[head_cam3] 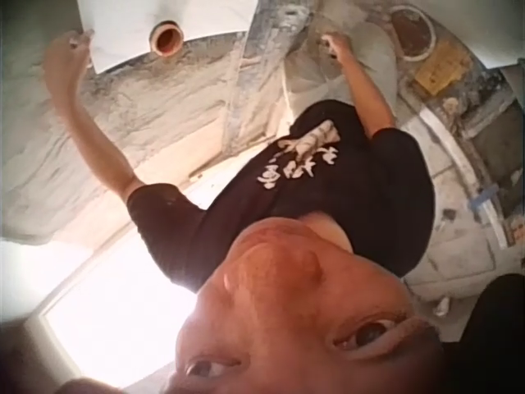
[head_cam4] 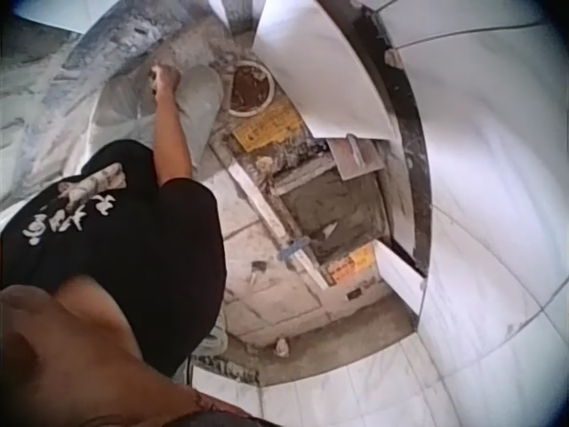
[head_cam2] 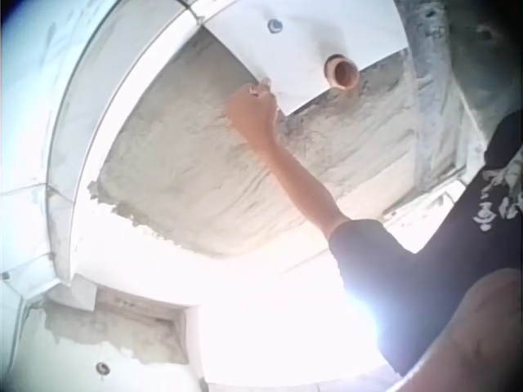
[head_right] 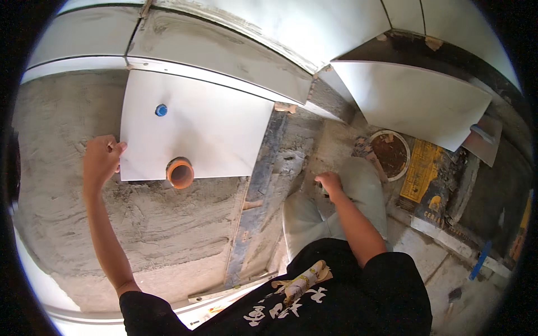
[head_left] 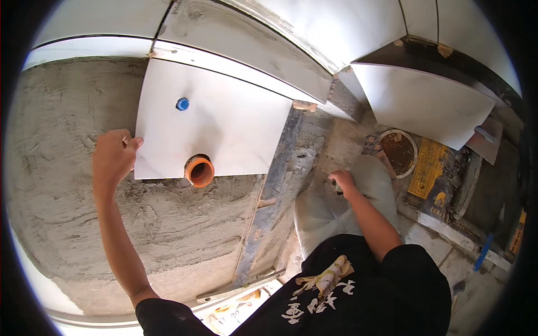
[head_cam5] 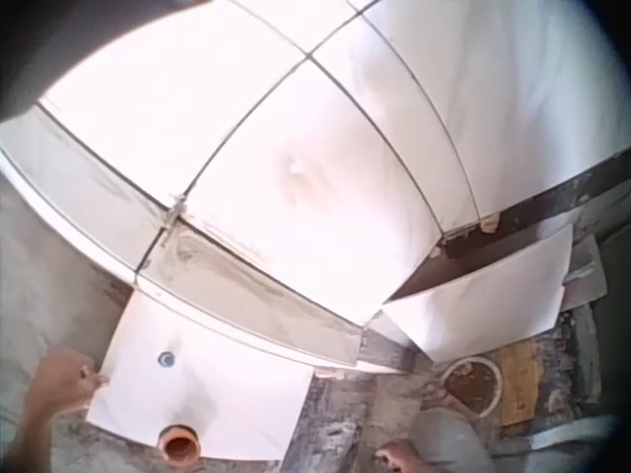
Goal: Measuring and positioning a ceramic wall tile around a pipe.
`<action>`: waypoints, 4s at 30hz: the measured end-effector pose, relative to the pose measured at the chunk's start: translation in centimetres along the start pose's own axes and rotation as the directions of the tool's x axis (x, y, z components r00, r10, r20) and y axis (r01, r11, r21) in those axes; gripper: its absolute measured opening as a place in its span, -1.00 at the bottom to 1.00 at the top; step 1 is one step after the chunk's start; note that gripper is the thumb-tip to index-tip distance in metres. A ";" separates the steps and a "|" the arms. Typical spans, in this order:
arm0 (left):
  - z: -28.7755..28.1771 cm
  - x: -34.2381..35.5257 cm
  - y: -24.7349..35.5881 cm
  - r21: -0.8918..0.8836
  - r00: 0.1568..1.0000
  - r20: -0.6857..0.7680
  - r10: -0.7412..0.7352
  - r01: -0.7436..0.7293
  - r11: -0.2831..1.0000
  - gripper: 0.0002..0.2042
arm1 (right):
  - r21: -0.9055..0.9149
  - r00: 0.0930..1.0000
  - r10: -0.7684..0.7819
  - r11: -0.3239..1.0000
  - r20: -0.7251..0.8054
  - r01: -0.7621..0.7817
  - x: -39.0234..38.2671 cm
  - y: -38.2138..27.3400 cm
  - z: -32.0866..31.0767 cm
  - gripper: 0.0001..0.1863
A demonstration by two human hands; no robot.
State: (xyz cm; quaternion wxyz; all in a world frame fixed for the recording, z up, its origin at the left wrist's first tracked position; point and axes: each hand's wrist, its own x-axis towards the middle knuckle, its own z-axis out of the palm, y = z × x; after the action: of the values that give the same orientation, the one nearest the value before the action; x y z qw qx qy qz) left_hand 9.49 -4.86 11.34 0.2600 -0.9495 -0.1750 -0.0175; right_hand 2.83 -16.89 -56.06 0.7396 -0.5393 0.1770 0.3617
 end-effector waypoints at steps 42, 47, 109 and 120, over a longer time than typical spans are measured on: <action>3.1 1.3 -10.6 0.253 0.949 -0.246 0.197 -0.133 0.958 -0.66 | 0.274 0.940 -0.040 0.960 0.340 -0.058 -3.5 -9.4 0.8 -0.63; 4.9 0.2 -2.6 0.064 0.934 -0.312 0.174 -0.162 0.985 -0.72 | 0.210 0.991 -0.101 0.974 0.089 0.081 -8.2 -10.9 -6.6 -0.63; 30.8 -29.3 27.7 -0.809 0.748 -0.224 0.624 -0.500 0.308 -0.81 | -0.813 0.828 -0.549 0.428 0.113 0.395 -28.3 -6.8 -12.2 -0.26; 33.4 -28.0 25.2 -0.809 0.754 -0.384 0.533 -0.553 0.198 -0.90 | -0.786 0.837 -0.538 0.475 0.096 0.396 -30.5 -8.0 -7.4 -0.21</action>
State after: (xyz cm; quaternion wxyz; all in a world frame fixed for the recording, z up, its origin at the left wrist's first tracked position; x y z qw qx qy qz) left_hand -10.06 -17.46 -33.32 -0.2914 -0.9331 0.2092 -0.0236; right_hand -11.04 -35.45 -33.42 0.4828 -0.8596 -0.0921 0.1397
